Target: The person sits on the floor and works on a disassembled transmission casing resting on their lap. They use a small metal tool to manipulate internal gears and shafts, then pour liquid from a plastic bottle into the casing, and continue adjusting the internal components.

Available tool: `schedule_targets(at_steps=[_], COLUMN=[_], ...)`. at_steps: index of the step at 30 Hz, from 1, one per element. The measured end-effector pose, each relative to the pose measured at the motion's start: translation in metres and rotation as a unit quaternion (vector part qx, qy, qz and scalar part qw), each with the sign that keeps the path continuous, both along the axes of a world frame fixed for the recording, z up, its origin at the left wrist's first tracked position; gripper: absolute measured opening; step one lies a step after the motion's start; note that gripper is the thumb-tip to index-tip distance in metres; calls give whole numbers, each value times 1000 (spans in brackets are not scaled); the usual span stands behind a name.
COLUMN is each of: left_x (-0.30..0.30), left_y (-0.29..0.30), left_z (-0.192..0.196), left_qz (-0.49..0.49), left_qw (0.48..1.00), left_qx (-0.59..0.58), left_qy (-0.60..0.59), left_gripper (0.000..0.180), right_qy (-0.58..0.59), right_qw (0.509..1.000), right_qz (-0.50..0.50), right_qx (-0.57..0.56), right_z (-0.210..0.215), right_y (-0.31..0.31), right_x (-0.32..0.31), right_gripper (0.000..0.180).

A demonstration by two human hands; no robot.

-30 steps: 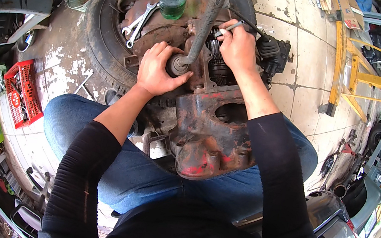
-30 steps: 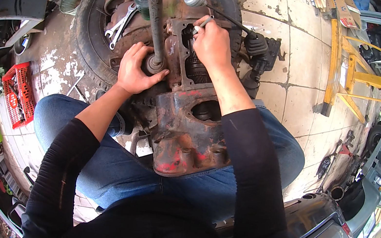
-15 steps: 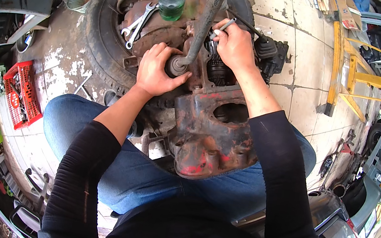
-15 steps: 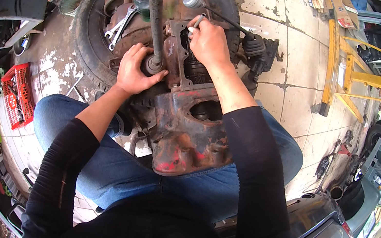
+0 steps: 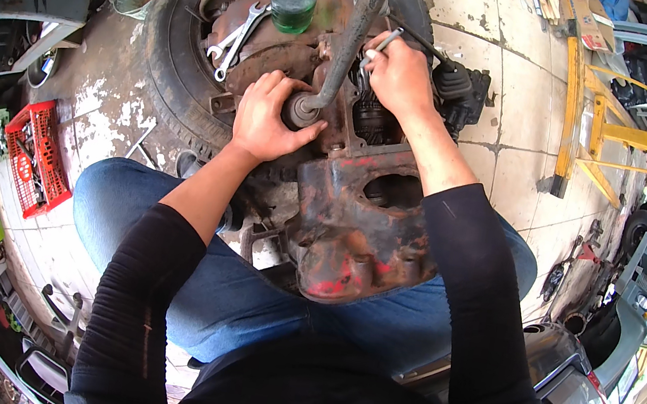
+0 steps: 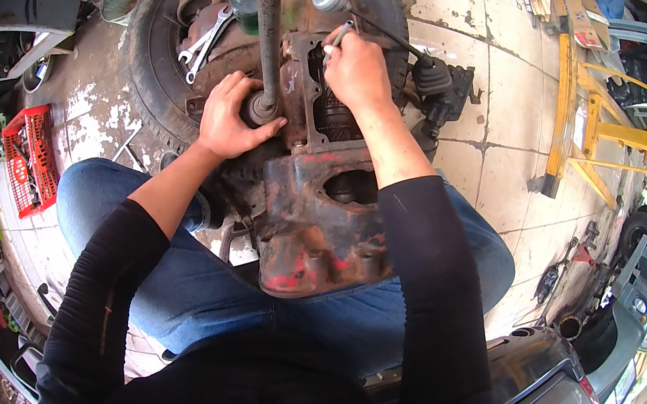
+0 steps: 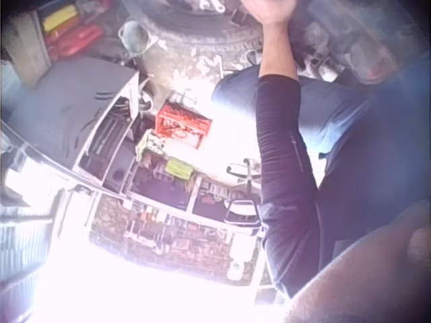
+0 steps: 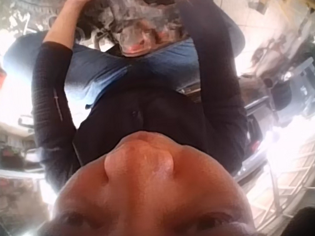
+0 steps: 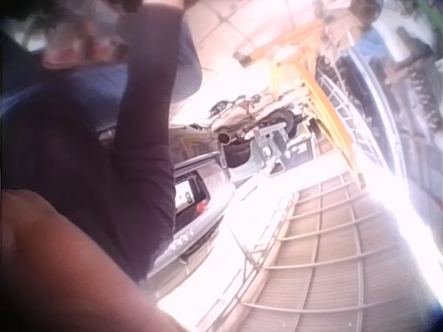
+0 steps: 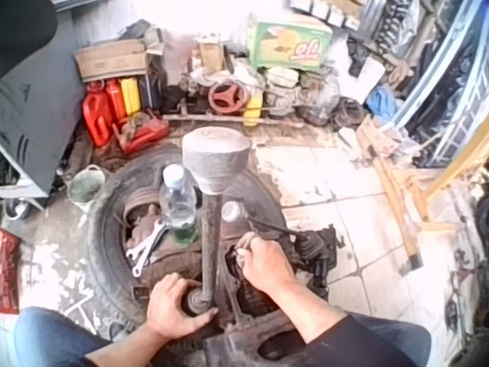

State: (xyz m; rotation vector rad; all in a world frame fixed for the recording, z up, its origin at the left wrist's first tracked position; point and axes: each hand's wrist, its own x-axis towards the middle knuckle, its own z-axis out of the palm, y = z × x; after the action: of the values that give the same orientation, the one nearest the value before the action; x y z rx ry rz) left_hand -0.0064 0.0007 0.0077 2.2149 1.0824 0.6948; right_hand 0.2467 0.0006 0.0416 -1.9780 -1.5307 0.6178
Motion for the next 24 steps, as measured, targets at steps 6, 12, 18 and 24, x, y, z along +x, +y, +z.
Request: schedule_targets(at_steps=[6,12,18,24], left_x=[2,-1,0,1], left_y=[2,1,2,1], left_z=[-1,-3,-4,-2], left_qz=[-1,4,2,2], left_qw=[1000,1000,1000,1000], left_qx=[11,8,11,1], left_qy=[0,2,-2,5], left_gripper=[53,53,53,53], right_qy=[49,26,40,67], right_qw=[996,998,996,994], right_qz=[-28,-17,-59,-73], right_qx=[74,61,50,56], right_z=[-12,-6,5,0], right_y=[-15,-11,-2,-3], right_x=[1,2,6,2], right_gripper=[9,8,9,10])
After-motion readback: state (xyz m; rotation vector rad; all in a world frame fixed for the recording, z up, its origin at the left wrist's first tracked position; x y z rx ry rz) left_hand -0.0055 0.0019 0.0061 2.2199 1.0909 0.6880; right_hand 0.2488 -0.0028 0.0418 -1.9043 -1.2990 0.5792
